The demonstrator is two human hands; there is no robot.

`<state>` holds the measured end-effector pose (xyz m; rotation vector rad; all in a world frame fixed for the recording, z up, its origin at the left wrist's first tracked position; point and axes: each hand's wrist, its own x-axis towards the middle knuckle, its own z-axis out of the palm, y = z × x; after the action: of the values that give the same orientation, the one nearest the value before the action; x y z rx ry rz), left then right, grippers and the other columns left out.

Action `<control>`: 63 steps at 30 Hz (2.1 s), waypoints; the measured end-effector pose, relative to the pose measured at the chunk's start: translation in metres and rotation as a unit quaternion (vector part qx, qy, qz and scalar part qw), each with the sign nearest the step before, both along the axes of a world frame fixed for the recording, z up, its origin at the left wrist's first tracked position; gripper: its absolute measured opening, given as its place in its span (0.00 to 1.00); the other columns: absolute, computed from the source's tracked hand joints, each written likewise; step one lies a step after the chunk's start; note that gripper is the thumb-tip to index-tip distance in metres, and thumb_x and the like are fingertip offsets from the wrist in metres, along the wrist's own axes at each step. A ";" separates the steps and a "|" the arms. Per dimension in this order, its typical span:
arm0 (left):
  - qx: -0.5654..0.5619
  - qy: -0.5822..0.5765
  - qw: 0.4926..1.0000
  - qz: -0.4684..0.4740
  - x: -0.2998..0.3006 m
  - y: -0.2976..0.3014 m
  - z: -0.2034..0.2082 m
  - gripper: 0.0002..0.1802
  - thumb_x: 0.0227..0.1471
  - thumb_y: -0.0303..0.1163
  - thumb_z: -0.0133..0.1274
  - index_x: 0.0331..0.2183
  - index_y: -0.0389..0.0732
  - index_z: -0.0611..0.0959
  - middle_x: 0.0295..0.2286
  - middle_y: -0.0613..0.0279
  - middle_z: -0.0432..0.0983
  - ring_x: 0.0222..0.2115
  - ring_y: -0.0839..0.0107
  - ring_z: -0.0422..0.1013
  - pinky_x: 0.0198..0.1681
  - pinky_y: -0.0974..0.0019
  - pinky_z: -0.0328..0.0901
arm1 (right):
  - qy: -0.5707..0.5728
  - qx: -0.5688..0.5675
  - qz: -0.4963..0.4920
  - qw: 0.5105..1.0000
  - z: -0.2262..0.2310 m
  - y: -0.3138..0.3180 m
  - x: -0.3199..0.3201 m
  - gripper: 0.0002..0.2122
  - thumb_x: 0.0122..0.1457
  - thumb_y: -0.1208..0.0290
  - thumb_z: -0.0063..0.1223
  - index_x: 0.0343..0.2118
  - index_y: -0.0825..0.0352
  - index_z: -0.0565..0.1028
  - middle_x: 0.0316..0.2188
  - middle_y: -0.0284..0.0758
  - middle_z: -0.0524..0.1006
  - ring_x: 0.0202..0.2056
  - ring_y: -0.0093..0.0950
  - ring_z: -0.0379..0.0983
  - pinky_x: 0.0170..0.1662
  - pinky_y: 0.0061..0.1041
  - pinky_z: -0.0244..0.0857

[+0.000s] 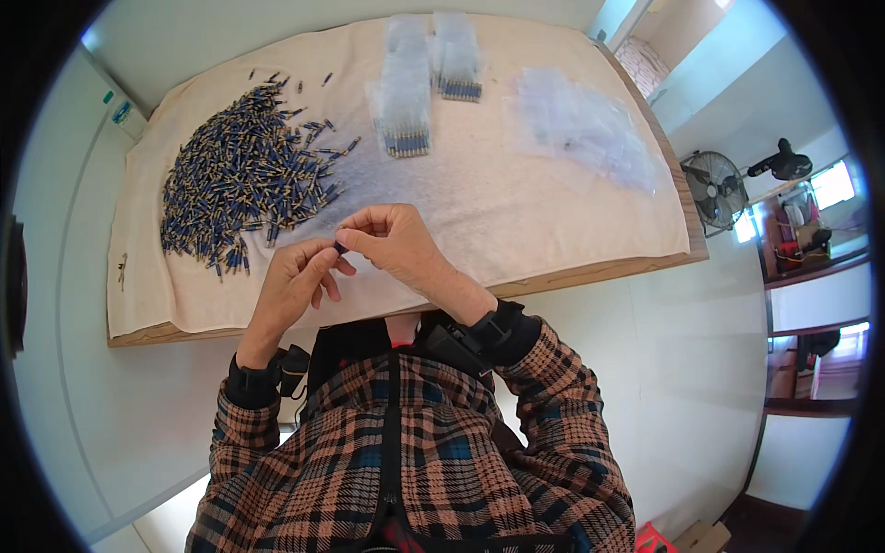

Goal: The person picks up small blue components by hand, places them into a plastic bag, and then sets the bag onto a stack. This process is repeated by gathering more components from a pile to fill another bag.

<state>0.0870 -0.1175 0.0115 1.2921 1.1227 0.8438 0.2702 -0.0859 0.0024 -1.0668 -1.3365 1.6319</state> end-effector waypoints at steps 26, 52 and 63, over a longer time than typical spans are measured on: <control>0.315 0.263 0.912 -0.016 0.043 -0.015 -0.034 0.15 0.41 0.21 0.56 0.36 0.37 0.78 0.32 0.54 0.68 0.36 0.53 0.63 0.39 0.59 0.61 | -0.105 0.085 -0.206 0.969 -0.030 -0.039 0.098 0.03 0.53 0.81 0.57 0.30 0.74 0.76 0.25 0.33 0.78 0.28 0.15 0.72 0.32 0.14 0.66; 0.320 0.265 0.908 -0.045 0.039 -0.012 -0.033 0.13 0.42 0.22 0.56 0.35 0.39 0.79 0.32 0.55 0.68 0.35 0.56 0.65 0.36 0.60 0.62 | -0.351 0.229 -0.132 0.898 -0.033 -0.018 0.057 0.06 0.47 0.75 0.61 0.27 0.72 0.78 0.20 0.37 0.77 0.21 0.20 0.72 0.26 0.19 0.65; 0.331 0.268 0.903 -0.055 0.038 -0.011 -0.033 0.12 0.43 0.22 0.56 0.34 0.41 0.81 0.30 0.57 0.67 0.33 0.58 0.65 0.35 0.61 0.62 | -0.317 0.240 -0.116 0.910 -0.039 -0.019 0.063 0.04 0.46 0.77 0.61 0.25 0.70 0.77 0.21 0.37 0.74 0.21 0.25 0.71 0.26 0.23 0.64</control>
<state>0.1253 -0.1290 -0.0212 2.2381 1.2055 0.8377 0.3335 -0.1049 -0.0367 -1.4292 -1.8123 0.7230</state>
